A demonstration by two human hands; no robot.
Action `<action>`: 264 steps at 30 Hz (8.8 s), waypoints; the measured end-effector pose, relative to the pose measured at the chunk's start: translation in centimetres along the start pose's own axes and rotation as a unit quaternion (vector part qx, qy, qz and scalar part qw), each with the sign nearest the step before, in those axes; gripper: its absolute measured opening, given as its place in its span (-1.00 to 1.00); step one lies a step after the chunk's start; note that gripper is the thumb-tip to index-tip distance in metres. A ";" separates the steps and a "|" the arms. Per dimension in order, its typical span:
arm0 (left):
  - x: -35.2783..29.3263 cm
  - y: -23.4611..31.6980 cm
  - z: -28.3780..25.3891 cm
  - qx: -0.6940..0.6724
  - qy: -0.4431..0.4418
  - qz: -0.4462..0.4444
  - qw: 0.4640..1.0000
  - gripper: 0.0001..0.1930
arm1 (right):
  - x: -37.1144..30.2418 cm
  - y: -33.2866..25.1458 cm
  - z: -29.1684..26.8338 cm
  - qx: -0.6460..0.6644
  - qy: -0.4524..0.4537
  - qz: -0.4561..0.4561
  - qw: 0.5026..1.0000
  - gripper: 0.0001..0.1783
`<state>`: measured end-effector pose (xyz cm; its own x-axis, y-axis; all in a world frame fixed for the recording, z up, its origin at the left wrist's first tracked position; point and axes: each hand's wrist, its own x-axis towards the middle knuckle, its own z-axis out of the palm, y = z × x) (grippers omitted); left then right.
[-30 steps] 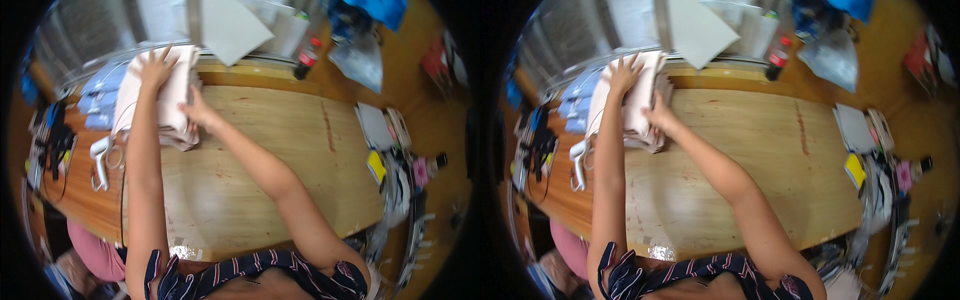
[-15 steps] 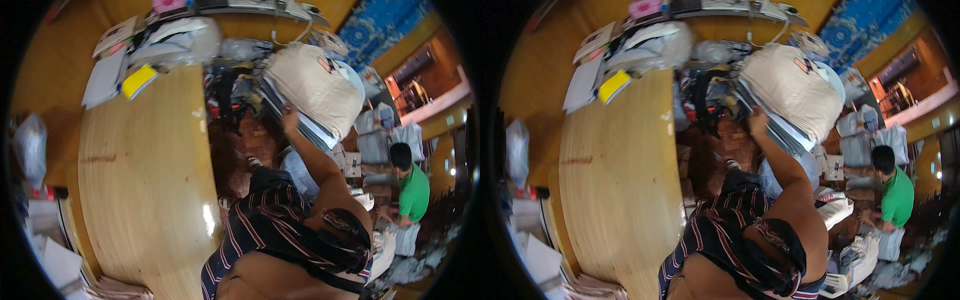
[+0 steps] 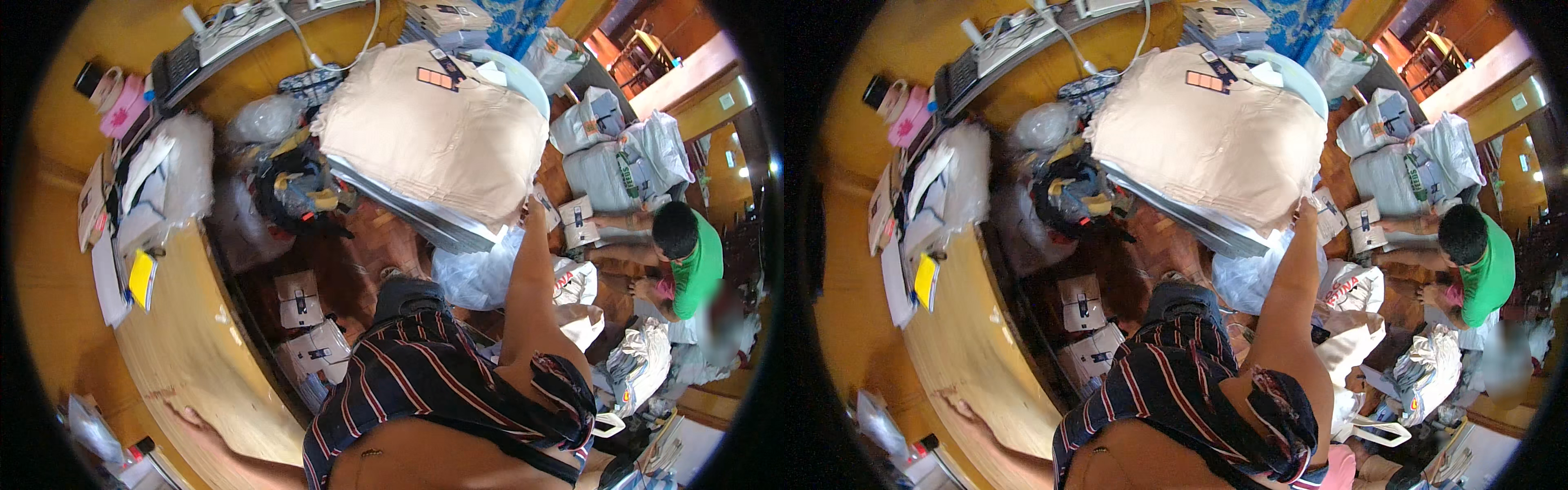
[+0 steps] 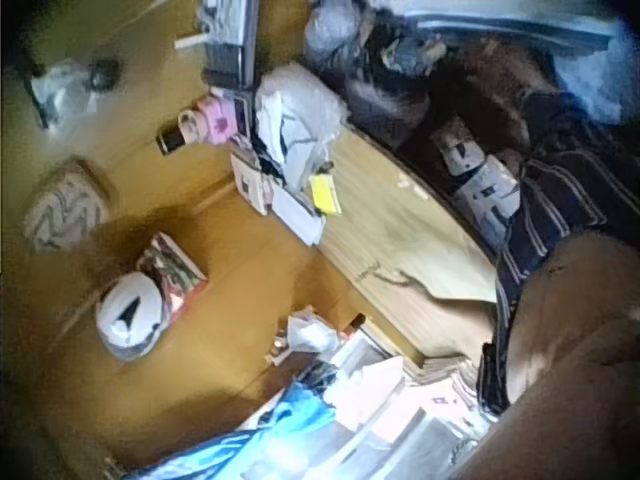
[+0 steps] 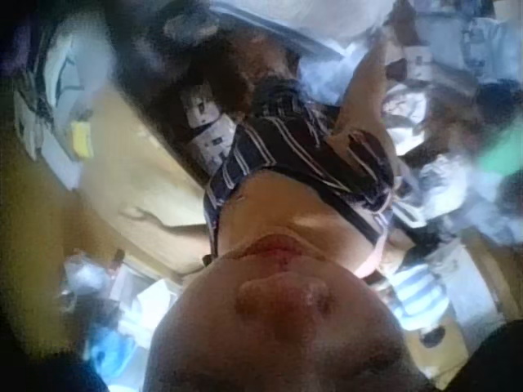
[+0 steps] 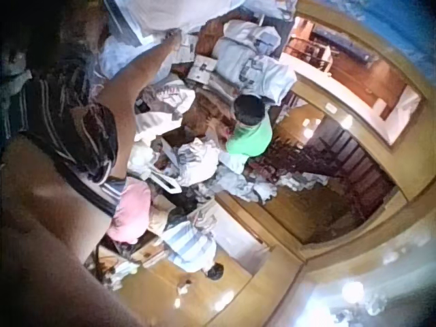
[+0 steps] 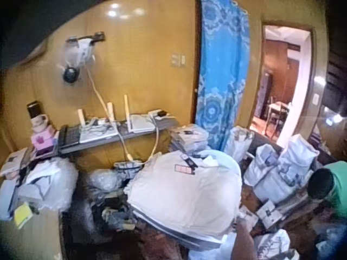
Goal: The person folds a shirt on a wooden table, using a cardboard template to guide the folds, then flips the folded shirt over and uses a small tool to trim loose threads from the seams before picking up another shirt to repeat the process.
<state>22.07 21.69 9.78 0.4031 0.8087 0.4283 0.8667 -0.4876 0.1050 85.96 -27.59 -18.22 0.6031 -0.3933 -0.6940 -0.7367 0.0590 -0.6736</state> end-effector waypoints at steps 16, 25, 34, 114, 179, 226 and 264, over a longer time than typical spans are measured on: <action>1.3 21.4 6.7 -0.254 -0.164 0.003 0.953 -0.46 | -3.2 -8.9 2.7 0.031 0.263 -0.483 0.835 -0.87; 3.0 34.2 7.9 -0.337 0.056 0.260 0.903 -0.14 | -41.8 -11.1 12.9 -0.245 -0.768 -0.530 0.262 -0.86; 0.1 26.4 -2.6 -0.437 0.087 0.170 0.879 -0.74 | -46.8 -8.6 17.5 -0.432 -0.608 -0.666 -0.019 -0.71; -21.0 1.6 0.3 -0.117 0.212 -0.556 0.795 -0.93 | -68.0 16.7 48.6 -0.489 -0.183 -0.843 0.127 -0.72; -28.5 10.7 -10.7 -0.097 -0.046 -0.683 0.722 -0.90 | -71.1 33.9 23.1 -0.422 -0.843 -0.330 -0.040 -0.76; -31.7 18.7 -7.9 0.022 -0.043 -0.840 0.541 -0.77 | -72.0 35.9 17.0 -0.417 -0.866 -0.251 -0.118 -0.75; -22.9 14.6 3.8 0.223 0.160 -0.612 0.742 -0.68 | -69.6 38.5 13.9 -0.177 -0.856 -0.432 -0.221 -0.70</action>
<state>26.59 -2.70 -1.89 -0.7942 0.4017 0.4560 0.5660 0.7620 0.3147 19.93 14.79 0.61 -0.9392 0.1521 0.3079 -0.0983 0.7400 -0.6654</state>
